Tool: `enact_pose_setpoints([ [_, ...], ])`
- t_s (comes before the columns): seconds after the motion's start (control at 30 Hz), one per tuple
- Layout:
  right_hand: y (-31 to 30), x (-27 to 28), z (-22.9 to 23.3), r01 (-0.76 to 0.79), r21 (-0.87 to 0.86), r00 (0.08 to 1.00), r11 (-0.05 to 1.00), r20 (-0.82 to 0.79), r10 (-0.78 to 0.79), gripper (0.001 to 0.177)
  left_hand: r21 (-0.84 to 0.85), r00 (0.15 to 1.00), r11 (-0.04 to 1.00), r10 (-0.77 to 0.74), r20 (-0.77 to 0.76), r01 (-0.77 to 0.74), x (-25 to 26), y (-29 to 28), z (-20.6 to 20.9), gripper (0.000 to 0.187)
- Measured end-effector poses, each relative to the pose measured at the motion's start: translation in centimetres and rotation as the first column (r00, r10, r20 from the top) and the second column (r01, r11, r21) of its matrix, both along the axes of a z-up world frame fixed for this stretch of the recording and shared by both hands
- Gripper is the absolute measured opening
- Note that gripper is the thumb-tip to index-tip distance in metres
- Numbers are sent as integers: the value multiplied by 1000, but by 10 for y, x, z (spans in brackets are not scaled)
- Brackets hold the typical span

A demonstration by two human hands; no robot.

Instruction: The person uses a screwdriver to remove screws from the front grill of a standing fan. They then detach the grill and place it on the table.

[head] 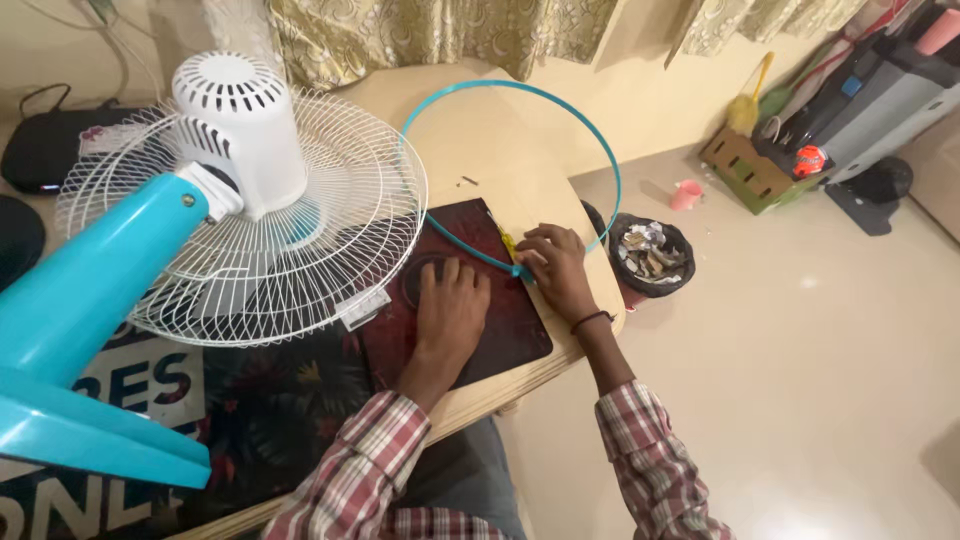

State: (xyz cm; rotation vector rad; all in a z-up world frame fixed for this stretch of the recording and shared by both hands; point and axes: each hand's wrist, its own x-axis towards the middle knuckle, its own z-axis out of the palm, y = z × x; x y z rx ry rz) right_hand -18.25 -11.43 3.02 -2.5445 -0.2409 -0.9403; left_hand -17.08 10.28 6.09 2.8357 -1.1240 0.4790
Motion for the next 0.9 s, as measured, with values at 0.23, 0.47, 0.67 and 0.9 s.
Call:
enact_pose_setpoints([
  [0.23,3,-5,6,48,161,988,986,-155,-23,13,-204,989,977,-32,143,61,9,-8,-13,41],
  [0.47,25,-27,20,-54,40,989,998,-132,59,22,-211,985,968,-108,138,135,44,-8,-33,26],
  [0.67,49,-31,16,-140,79,976,987,-156,151,26,-269,998,963,21,61,-4,47,5,-46,16],
  [0.9,47,-18,20,111,63,992,992,-64,-107,25,-299,984,953,94,152,-45,38,20,-48,15],
])
